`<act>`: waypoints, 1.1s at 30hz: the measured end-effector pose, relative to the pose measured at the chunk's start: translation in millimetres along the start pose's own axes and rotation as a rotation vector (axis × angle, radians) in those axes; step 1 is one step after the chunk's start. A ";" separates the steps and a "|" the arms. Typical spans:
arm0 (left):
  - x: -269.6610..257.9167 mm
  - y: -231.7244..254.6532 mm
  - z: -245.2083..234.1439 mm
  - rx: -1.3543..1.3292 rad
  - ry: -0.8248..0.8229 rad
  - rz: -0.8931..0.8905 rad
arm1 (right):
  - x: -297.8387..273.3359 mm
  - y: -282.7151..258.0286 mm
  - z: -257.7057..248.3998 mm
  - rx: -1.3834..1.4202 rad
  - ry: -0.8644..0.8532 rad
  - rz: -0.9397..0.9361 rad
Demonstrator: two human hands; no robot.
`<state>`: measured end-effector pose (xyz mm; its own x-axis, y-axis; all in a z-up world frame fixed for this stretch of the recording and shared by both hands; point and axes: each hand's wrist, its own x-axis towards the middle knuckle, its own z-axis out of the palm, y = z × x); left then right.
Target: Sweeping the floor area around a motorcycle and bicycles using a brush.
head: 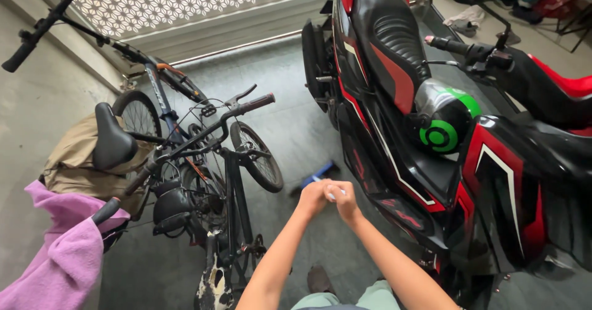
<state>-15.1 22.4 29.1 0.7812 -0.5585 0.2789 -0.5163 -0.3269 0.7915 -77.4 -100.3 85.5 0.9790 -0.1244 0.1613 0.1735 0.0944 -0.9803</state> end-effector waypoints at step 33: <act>-22.2 -45.5 24.0 0.011 -0.191 -0.088 | -17.7 -15.6 -10.9 0.104 -0.058 0.022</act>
<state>-17.4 31.4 -26.1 0.7432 -0.6616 0.0998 -0.4534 -0.3884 0.8022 -98.6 -110.3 96.7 0.9867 -0.0643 0.1495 0.1595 0.1984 -0.9671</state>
